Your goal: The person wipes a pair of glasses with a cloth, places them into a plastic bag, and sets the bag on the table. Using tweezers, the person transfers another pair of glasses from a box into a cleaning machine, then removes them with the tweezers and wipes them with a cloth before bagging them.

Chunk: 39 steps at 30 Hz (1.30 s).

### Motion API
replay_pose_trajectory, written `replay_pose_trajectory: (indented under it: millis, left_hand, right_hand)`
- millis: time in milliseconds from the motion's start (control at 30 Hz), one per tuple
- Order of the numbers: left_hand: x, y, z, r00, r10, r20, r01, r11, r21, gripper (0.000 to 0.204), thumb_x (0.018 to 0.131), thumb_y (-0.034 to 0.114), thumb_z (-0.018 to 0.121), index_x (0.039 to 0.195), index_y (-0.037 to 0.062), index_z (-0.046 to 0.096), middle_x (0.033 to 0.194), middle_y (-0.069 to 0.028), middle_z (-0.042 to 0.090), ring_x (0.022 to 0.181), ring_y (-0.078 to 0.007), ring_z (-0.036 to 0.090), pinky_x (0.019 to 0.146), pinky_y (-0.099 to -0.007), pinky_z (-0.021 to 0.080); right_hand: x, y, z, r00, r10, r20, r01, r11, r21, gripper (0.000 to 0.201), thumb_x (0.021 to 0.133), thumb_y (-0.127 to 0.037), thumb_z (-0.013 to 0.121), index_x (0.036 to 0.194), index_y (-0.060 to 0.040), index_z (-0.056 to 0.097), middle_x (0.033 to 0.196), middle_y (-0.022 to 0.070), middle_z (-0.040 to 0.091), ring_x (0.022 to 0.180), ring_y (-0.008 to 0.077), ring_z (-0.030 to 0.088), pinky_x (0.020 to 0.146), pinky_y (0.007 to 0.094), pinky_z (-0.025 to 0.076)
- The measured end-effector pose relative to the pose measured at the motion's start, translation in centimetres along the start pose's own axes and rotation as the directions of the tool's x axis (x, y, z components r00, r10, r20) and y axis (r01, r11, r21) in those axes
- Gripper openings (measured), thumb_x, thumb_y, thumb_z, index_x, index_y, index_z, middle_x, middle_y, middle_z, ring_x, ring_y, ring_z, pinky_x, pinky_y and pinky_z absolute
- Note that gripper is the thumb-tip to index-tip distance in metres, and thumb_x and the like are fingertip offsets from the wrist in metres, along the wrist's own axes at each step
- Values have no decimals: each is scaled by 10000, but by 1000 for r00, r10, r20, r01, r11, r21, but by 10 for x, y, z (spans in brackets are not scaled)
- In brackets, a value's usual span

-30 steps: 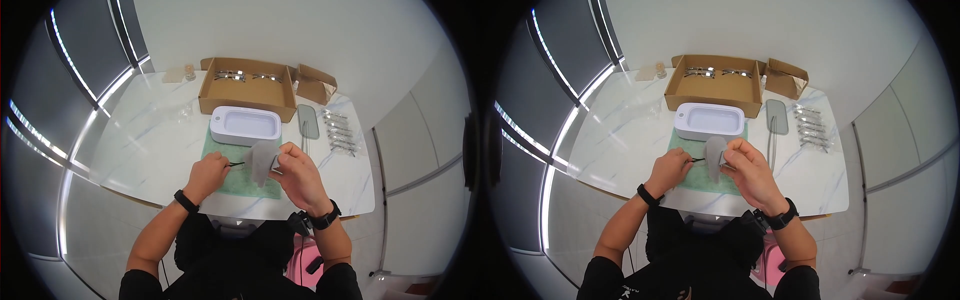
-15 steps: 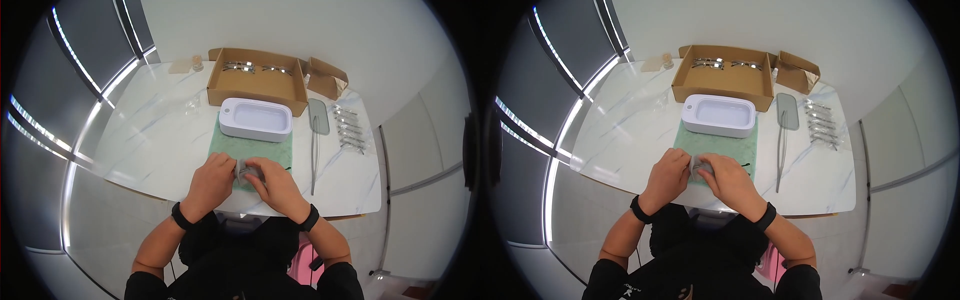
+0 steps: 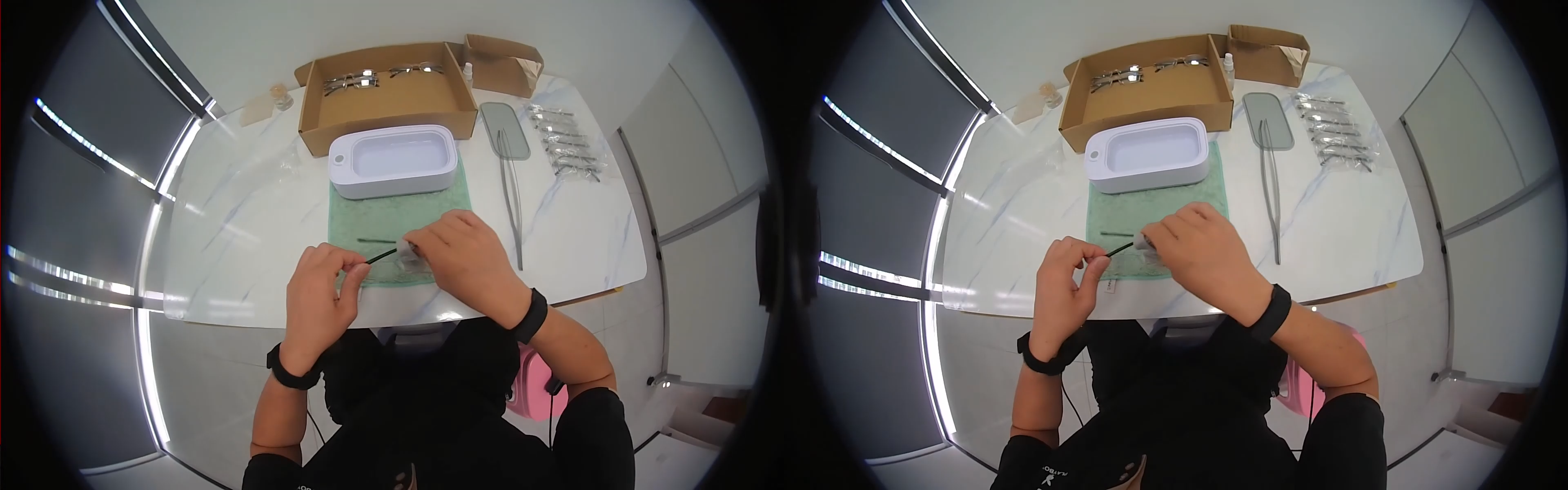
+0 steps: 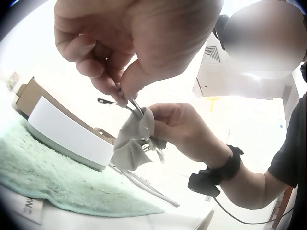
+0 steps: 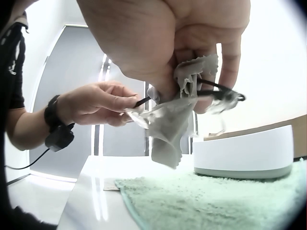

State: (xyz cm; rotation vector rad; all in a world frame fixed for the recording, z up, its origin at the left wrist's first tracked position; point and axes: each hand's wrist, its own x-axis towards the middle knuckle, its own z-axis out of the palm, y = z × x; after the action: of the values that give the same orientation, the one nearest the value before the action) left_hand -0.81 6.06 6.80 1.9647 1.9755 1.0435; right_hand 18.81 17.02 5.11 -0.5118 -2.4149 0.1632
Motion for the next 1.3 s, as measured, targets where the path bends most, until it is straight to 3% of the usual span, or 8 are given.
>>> replay_pose_trajectory:
  millis: [500, 600, 733, 833, 933, 1000, 1167, 1300]
  left_hand:
    - [-11, -14, -11, 972, -197, -131, 179, 974, -139, 94, 877, 145, 694, 909, 59, 673, 920, -38, 665, 836, -208, 555, 611, -300, 419]
    - [-14, -19, -11, 967, -196, -161, 172, 973, -155, 97, 883, 152, 693, 913, 62, 675, 925, -31, 675, 842, -191, 560, 598, -293, 410]
    - [-14, -19, -3, 977, -164, -138, 141, 976, -164, 91, 890, 148, 686, 910, 59, 675, 885, -30, 671, 824, -171, 564, 597, -290, 403]
    - [-11, -5, 6, 967, -241, -87, 213, 945, -248, 94, 896, 143, 681, 922, 53, 673, 881, -40, 668, 794, -168, 572, 598, -280, 398]
    - [-11, -3, 15, 939, -322, -122, 258, 892, -370, 111, 913, 148, 670, 935, 39, 668, 848, -38, 668, 724, -134, 557, 598, -253, 389]
    - [-12, -2, 15, 928, -357, -111, 279, 859, -430, 124, 923, 154, 663, 940, 31, 665, 828, -35, 668, 703, -114, 549, 598, -243, 388]
    - [-13, -3, 17, 889, -457, -15, 367, 732, -574, 190, 925, 190, 676, 953, 2, 663, 771, -25, 671, 715, -72, 563, 616, -234, 397]
    - [-15, -6, 23, 908, -415, -61, 307, 755, -580, 216, 917, 207, 688, 955, -4, 663, 767, -24, 673, 722, -77, 567, 646, -244, 407]
  right_hand:
    - [-35, 22, -12, 915, 393, -87, -392, 919, 29, 164, 827, -36, 662, 986, -54, 698, 865, 92, 701, 762, 273, 652, 707, 359, 514]
    - [-37, 7, -33, 645, 763, 43, -667, 535, 519, 214, 884, 10, 584, 1057, -21, 706, 916, 125, 722, 721, 184, 674, 659, 276, 517]
    - [-37, -37, -26, 787, 586, -194, -448, 758, 474, 275, 818, 36, 625, 1076, -27, 696, 967, 106, 711, 763, 184, 680, 683, 304, 531]
    - [-18, -58, 10, 949, 150, -277, -97, 976, 195, 354, 775, 11, 654, 1124, -46, 657, 1085, 76, 678, 899, 205, 674, 787, 347, 538]
    - [-12, -72, 30, 982, 178, -63, -167, 975, 147, 343, 804, -31, 650, 1145, -23, 620, 1091, 76, 664, 979, 219, 659, 899, 374, 515]
    - [-4, -73, 31, 968, 138, -208, -102, 979, 176, 334, 824, -52, 640, 1152, -2, 600, 1068, 85, 665, 990, 218, 661, 963, 390, 488]
    - [-7, -64, 42, 976, 158, -153, -129, 974, 184, 332, 816, -36, 639, 1145, -11, 600, 1062, 83, 668, 999, 206, 663, 979, 403, 481]
    - [-7, -51, 54, 977, 156, -145, -144, 985, 91, 286, 800, -38, 629, 1086, -33, 634, 1006, 60, 682, 994, 194, 663, 998, 446, 460]
